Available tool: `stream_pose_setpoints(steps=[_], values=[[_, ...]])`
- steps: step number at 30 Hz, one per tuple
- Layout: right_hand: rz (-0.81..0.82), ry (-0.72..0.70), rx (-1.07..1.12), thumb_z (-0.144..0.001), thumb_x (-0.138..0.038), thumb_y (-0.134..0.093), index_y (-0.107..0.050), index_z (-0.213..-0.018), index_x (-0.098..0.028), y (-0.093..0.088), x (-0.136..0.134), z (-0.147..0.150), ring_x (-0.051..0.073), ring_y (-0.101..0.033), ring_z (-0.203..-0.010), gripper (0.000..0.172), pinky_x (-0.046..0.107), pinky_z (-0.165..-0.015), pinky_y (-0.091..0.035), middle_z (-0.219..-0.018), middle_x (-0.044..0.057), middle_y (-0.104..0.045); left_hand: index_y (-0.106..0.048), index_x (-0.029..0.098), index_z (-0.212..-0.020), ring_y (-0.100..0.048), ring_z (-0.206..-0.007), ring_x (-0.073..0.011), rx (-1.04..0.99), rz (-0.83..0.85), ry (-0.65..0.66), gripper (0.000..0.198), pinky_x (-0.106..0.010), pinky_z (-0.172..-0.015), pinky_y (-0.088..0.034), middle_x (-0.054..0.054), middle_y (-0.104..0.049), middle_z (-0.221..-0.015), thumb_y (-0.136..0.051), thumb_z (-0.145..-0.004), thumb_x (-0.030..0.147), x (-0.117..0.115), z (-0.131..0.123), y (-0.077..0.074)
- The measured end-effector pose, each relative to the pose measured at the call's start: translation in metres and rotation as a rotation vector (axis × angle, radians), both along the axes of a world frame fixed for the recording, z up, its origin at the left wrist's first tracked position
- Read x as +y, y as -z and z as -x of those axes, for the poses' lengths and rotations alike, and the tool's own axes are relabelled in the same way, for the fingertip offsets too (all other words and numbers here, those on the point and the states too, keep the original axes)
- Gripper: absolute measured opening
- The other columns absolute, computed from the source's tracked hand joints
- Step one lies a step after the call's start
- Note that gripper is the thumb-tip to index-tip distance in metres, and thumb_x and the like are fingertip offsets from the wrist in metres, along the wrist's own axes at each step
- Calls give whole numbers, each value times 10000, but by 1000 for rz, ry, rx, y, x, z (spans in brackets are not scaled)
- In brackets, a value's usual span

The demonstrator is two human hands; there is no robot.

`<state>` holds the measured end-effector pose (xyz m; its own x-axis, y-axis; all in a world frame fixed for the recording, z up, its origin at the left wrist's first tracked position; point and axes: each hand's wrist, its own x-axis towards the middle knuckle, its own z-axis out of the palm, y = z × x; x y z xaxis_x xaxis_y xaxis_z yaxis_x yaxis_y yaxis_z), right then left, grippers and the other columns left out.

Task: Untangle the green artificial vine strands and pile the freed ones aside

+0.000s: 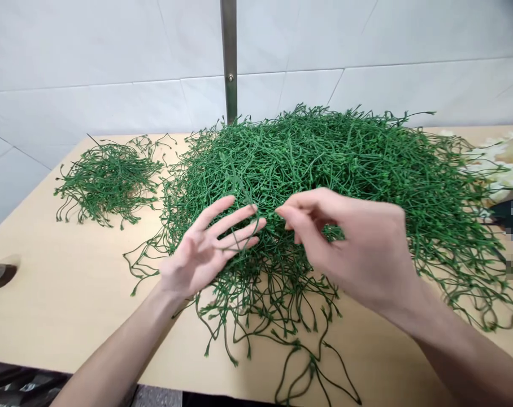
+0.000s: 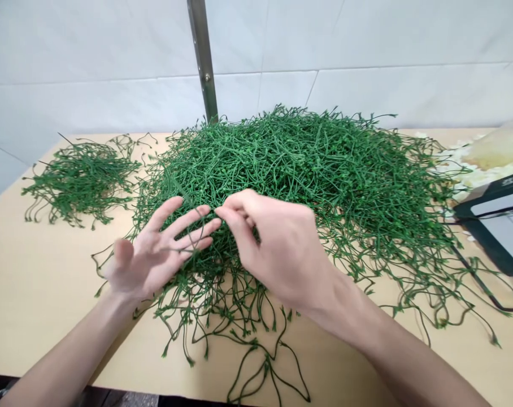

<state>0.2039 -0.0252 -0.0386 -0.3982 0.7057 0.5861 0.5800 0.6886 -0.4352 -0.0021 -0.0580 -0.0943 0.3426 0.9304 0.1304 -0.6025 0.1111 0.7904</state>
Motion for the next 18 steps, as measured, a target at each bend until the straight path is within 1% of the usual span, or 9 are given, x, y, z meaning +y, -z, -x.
stream_pose_setpoints(steps=[3, 6, 8, 10, 12, 14, 16, 18], values=[[14, 89, 138, -934, -208, -579, -621, -807, -178, -7, 5, -7, 91, -596, -479, 138, 226, -442, -452, -603, -20, -643, -639, 296, -1239, -527, -1319, -297, -25, 9, -129, 455, -410, -1104, -438, -50, -634, -1352, -618, -857, 541, 3, 3, -3], [-14, 98, 289, -930, -199, -592, -605, -820, -191, -8, 9, -9, 77, -602, -496, 111, 203, -439, -487, -642, -20, -636, -673, 248, -1179, -586, -1263, -261, 45, -18, -279, 335, -372, -1072, -479, -68, -682, -1278, -616, -895, 416, 7, 2, 1], [-31, 105, 394, -924, -187, -600, -605, -819, -200, -8, 10, -9, 71, -591, -485, 106, 201, -413, -474, -650, -21, -625, -701, 218, -1108, -655, -1168, -248, 165, -94, -411, 238, -367, -1028, -518, -78, -726, -1186, -642, -891, 296, 7, -1, 5], [-40, 129, 493, -922, -193, -609, -608, -806, -208, -9, 12, -8, 83, -591, -484, 117, 219, -387, -449, -649, -17, -622, -713, 209, -1054, -695, -1090, -236, 305, -210, -568, 184, -372, -991, -544, -70, -750, -1113, -657, -879, 211, 7, -4, 10], [-40, 169, 592, -930, -228, -608, -614, -793, -215, -12, 13, -8, 110, -611, -505, 138, 243, -380, -440, -654, -1, -629, -716, 214, -1031, -702, -1069, -223, 454, -322, -735, 164, -389, -996, -535, -56, -761, -1072, -644, -887, 181, 6, -6, 13], [-31, 200, 681, -939, -270, -602, -619, -788, -221, -15, 14, -10, 134, -622, -519, 160, 264, -373, -438, -658, 15, -629, -724, 211, -1000, -679, -1106, -222, 626, -406, -867, 144, -411, -1027, -503, -52, -770, -1021, -632, -894, 179, 5, -6, 16], [-9, 207, 750, -936, -295, -611, -616, -784, -223, -16, 16, -12, 141, -625, -522, 167, 271, -368, -438, -650, 15, -615, -741, 203, -908, -644, -1145, -235, 793, -468, -937, 106, -439, -1050, -468, -57, -775, -979, -641, -882, 182, 7, -4, 19], [20, 186, 772, -923, -285, -631, -618, -786, -216, -17, 17, -13, 129, -627, -518, 154, 260, -362, -438, -637, 3, -608, -747, 204, -817, -628, -1131, -246, 892, -528, -972, 92, -467, -1054, -443, -61, -775, -962, -666, -854, 181, 8, -2, 21]])
